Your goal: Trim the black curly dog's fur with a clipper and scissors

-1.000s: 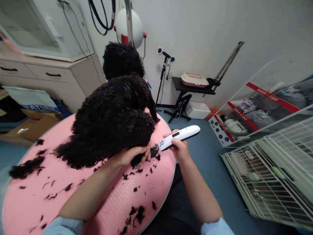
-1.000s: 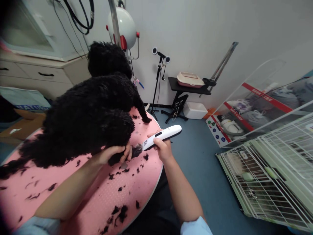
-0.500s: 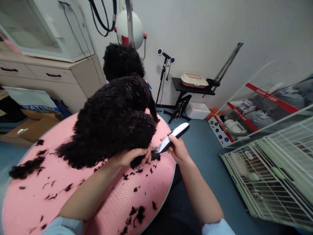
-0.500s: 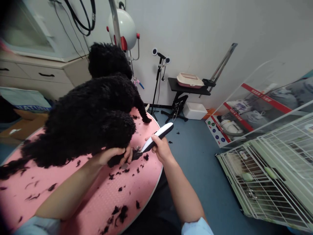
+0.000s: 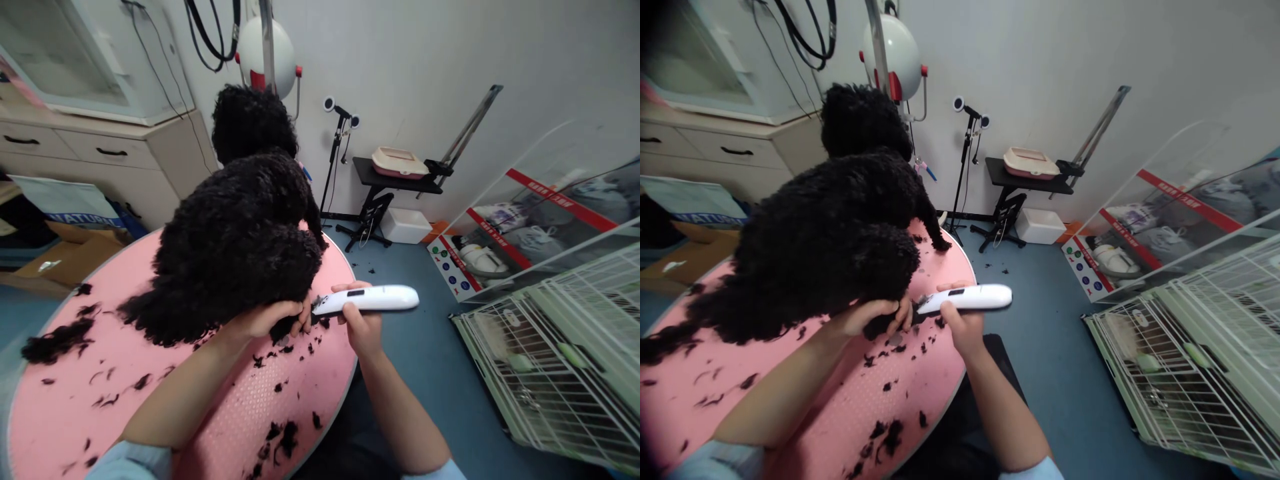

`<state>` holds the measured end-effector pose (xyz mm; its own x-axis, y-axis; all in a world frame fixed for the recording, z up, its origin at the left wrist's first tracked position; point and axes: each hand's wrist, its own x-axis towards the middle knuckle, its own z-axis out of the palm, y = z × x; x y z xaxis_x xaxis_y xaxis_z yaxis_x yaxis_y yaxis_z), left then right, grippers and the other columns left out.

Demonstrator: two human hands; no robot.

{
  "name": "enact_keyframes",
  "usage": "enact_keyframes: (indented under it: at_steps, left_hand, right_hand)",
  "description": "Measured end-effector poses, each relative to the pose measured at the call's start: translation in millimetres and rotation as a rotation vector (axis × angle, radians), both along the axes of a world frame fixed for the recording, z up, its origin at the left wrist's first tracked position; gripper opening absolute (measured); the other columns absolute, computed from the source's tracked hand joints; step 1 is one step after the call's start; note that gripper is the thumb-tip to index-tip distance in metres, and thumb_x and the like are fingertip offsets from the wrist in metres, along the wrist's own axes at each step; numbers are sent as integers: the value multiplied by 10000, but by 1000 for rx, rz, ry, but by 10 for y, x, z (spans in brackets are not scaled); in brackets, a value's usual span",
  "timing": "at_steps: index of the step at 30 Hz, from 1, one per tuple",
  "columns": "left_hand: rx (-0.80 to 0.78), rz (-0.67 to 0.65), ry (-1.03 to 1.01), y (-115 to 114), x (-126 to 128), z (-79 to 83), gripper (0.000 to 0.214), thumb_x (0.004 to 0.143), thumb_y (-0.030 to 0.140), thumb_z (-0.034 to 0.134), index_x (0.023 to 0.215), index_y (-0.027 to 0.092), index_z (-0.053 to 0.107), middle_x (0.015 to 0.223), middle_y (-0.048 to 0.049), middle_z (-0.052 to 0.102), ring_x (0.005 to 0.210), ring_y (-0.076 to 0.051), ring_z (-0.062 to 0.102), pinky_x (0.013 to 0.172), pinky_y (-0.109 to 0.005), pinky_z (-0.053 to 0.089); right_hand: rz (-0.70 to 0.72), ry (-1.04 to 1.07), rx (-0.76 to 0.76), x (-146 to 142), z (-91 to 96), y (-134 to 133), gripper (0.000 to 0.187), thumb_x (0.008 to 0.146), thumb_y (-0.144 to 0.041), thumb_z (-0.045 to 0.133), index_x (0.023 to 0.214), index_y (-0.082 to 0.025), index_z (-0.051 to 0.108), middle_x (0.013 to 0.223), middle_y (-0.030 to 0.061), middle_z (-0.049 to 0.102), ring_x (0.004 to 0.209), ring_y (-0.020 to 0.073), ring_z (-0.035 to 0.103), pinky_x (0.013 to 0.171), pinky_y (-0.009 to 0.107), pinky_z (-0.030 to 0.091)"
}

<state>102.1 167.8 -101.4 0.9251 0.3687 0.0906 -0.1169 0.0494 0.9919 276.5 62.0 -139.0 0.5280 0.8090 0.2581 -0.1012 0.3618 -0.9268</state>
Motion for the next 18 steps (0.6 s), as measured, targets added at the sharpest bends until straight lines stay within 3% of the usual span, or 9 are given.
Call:
enact_keyframes:
  at_steps: [3, 5, 8, 11, 15, 18]
  left_hand:
    - [-12, -11, 4, 0, -7, 7, 273, 846, 361, 440, 677, 186, 564, 558, -30, 585, 679, -205, 593, 794, -355, 461]
    - [-49, -37, -2, -2, -14, 2, 270, 847, 366, 437, 691, 183, 561, 561, -32, 594, 642, -196, 575, 753, -350, 463]
    - [-84, -50, -42, -10, -15, 1, 252, 829, 367, 460, 685, 182, 554, 512, -32, 560, 687, -216, 589, 708, -335, 461]
    - [-114, -58, -41, -22, -7, 17, 237, 783, 375, 487, 665, 179, 549, 490, -32, 539, 640, -218, 581, 620, -319, 452]
    - [-126, -76, -5, -24, -12, 40, 256, 763, 391, 489, 649, 171, 554, 542, -45, 580, 504, -173, 511, 567, -324, 442]
    - [-83, -83, -18, -19, -31, 52, 249, 787, 370, 475, 655, 178, 563, 538, -46, 577, 591, -202, 565, 655, -347, 468]
  right_hand:
    - [69, -108, 82, -33, -64, -127, 366, 746, -292, 745, 1058, -265, 555, 1164, 68, 675, 1021, 219, 647, 834, 371, 542]
    - [203, -76, 92, 8, -74, -141, 408, 714, -312, 770, 1062, -262, 562, 1232, 83, 648, 1090, 245, 625, 902, 411, 517]
    - [223, 86, 90, 108, -32, -84, 420, 678, -360, 772, 1020, -258, 549, 1145, 76, 687, 813, 188, 664, 699, 327, 538]
    - [158, 198, 70, 184, 58, -12, 406, 657, -384, 729, 977, -258, 514, 929, 41, 724, 544, 131, 553, 466, 243, 414]
    - [328, 143, -21, 216, 173, 52, 420, 609, -347, 725, 955, -252, 507, 883, 43, 730, 619, 174, 593, 510, 267, 437]
    - [430, 127, -87, 231, 218, 109, 413, 587, -342, 711, 936, -245, 512, 857, 47, 731, 599, 174, 579, 512, 278, 441]
